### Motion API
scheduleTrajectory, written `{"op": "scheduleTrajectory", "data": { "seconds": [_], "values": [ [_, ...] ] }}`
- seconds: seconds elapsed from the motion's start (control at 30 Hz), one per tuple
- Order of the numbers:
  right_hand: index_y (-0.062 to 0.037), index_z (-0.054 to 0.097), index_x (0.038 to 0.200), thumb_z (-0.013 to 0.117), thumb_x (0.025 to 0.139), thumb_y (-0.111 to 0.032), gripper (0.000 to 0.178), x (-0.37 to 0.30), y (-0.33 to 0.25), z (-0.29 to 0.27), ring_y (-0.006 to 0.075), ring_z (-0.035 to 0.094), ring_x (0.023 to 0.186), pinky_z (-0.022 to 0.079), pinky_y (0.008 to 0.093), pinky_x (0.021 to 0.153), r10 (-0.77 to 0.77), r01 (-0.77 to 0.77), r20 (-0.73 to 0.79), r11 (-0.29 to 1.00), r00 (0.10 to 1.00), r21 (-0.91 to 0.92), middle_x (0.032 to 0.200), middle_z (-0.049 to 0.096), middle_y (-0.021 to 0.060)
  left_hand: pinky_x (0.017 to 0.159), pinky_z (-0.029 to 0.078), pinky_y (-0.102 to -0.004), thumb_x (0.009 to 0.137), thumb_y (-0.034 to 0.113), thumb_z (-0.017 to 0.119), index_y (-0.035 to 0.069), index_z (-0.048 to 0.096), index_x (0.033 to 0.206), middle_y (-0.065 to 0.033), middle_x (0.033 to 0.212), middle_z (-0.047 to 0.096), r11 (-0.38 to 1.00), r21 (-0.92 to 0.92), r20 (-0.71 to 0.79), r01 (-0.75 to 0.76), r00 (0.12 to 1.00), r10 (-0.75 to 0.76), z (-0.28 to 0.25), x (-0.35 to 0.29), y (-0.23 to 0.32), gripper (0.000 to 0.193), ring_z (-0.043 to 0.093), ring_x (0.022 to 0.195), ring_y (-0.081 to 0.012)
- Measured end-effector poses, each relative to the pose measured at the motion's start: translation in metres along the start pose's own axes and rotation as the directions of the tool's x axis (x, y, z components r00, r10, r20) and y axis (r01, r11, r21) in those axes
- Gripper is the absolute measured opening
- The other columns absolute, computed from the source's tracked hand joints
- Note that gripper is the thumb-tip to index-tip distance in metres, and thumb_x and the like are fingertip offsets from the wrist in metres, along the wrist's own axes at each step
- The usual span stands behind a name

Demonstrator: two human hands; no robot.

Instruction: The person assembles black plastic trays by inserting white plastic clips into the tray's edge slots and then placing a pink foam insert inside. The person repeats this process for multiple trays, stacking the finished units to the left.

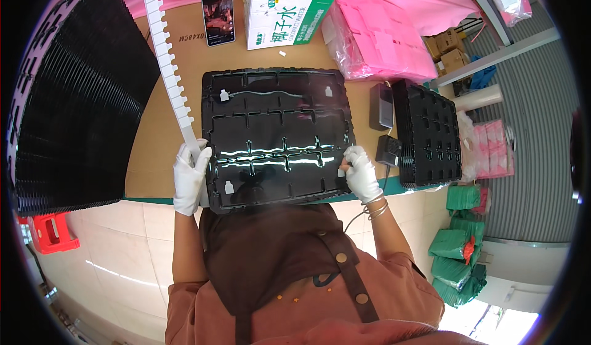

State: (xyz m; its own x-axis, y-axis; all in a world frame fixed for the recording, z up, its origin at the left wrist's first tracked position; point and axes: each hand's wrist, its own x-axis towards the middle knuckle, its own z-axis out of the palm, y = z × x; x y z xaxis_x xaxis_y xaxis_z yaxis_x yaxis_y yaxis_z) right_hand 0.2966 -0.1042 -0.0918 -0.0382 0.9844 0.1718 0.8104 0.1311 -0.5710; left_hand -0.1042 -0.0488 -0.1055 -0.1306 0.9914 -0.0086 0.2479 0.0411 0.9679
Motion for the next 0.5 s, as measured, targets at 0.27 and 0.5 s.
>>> {"op": "scheduleTrajectory", "data": {
  "seconds": [0.27, 0.5],
  "values": [
    [0.0011, 0.056, 0.085, 0.07, 0.066, 0.015, 0.027, 0.006, -0.009, -0.021, 0.0298, 0.06, 0.095, 0.05, 0.0355, 0.081, 0.05, -0.068, 0.21, 0.995, 0.976, 0.077, 0.104, 0.056, 0.0123, 0.085, 0.047, -0.0304, 0.091, 0.017, 0.068, 0.0, 0.064, 0.109, -0.0068, 0.104, 0.063, 1.0, 0.009, 0.011, 0.014, 1.0, -0.014, -0.001, 0.001, 0.003, 0.026, 0.06, 0.093, -0.0156],
    [0.0007, 0.056, 0.087, 0.065, 0.067, 0.018, 0.028, 0.005, -0.011, -0.015, 0.0267, 0.061, 0.089, 0.052, 0.0327, 0.071, 0.011, -0.021, 0.132, 0.997, 0.991, 0.075, 0.099, 0.055, 0.0113, 0.084, 0.047, -0.0295, 0.091, 0.016, 0.068, 0.0, 0.063, 0.109, -0.0063, 0.102, 0.063, 1.0, 0.015, 0.008, 0.006, 1.0, -0.006, 0.0, 0.0, 0.008, 0.025, 0.059, 0.093, -0.0146]
  ]
}}
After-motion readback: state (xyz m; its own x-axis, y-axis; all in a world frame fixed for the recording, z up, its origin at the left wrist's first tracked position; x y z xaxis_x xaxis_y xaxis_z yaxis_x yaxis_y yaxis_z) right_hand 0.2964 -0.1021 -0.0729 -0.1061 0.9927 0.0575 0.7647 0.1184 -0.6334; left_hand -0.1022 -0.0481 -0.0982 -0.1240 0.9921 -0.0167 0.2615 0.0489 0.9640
